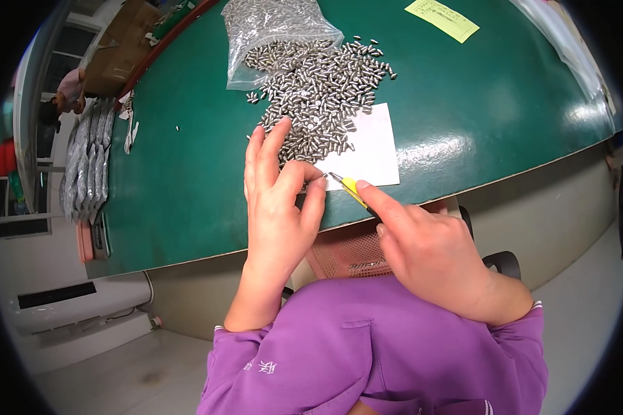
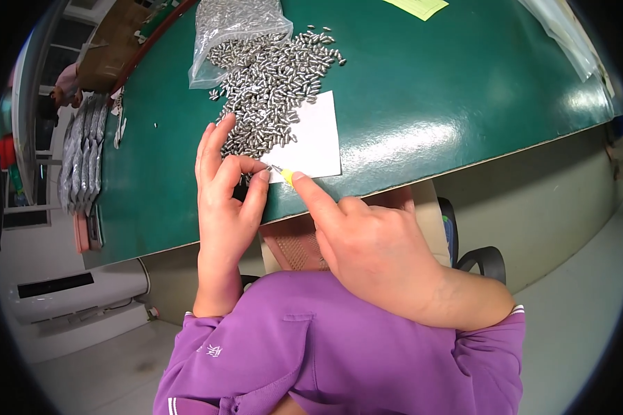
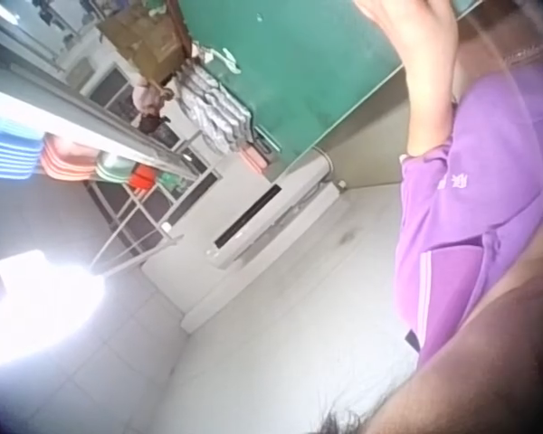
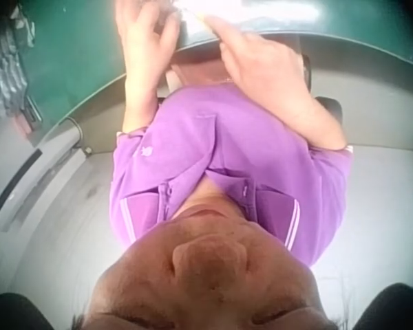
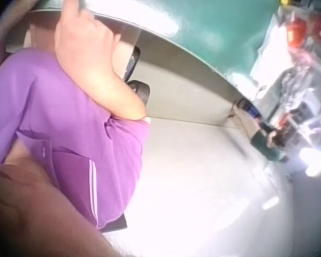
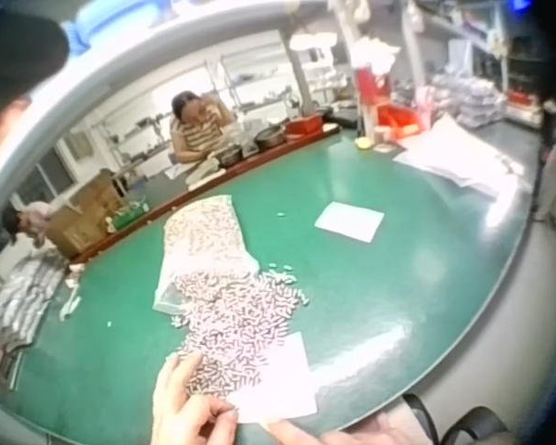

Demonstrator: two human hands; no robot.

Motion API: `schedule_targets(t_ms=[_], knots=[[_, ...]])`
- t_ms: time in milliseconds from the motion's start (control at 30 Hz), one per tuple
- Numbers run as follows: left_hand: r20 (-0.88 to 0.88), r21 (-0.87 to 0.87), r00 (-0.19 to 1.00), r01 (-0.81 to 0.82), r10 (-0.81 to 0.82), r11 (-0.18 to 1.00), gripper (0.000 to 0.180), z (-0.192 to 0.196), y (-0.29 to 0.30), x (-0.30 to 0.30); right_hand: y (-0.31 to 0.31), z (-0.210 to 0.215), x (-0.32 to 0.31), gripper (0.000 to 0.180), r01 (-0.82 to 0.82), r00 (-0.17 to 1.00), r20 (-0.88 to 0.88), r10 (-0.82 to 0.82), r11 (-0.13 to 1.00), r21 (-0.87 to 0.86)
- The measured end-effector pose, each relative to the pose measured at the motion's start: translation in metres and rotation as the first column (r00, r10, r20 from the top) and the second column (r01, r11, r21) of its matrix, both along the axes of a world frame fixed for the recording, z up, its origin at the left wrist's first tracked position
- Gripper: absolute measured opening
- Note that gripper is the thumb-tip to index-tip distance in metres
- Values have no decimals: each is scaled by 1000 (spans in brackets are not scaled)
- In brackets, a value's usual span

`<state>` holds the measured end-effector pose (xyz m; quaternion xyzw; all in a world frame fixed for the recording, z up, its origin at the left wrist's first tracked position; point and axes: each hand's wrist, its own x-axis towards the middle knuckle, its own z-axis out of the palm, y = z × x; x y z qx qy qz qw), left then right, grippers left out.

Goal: Inspecting and sorting small metal fasteners at a factory workstation.

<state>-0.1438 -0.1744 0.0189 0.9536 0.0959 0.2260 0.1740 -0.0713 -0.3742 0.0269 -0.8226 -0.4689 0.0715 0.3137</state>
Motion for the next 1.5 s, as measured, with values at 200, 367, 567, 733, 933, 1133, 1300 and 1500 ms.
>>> schedule_targets(t_ms=[200, 367, 567, 733, 933, 1133, 1300, 1500], knots=[[23, -12, 1000, 9, -9, 1000, 9, -1, 0, -1, 0, 0, -2, 57, -5, 1000, 1, 5, 1000, -10], [27, -16, 1000, 12, -11, 1000, 9, -1, 0, 0, 1, -1, -2, 57, -8, 1000, -2, 8, 1000, -11], [27, -11, 999, 27, -26, 1000, 11, 1, 1, 0, 2, 4, 2, 56, -39, 998, -59, 38, 999, -2], [-3, -22, 999, 37, -37, 999, 11, 5, 1, 2, 4, 14, 6, 55, -76, 996, -42, 74, 996, -42], [137, -64, 990, 23, -14, 998, 8, -6, 4, 0, 4, 8, 2, 54, -34, 999, -7, 34, 998, -59], [406, -470, 913, 237, -30, 851, 5, -6, 9, -6, -2, -6, 4, 50, 28, 997, -82, -13, 980, 195], [469, -691, 883, 392, -36, 607, 8, -11, 11, -5, -5, -8, 4, 51, 2, 998, -56, 11, 973, 230], [425, -698, 905, 346, -26, 627, 5, -10, 13, -9, -3, -9, 6, 52, -3, 998, -60, 18, 970, 242]])
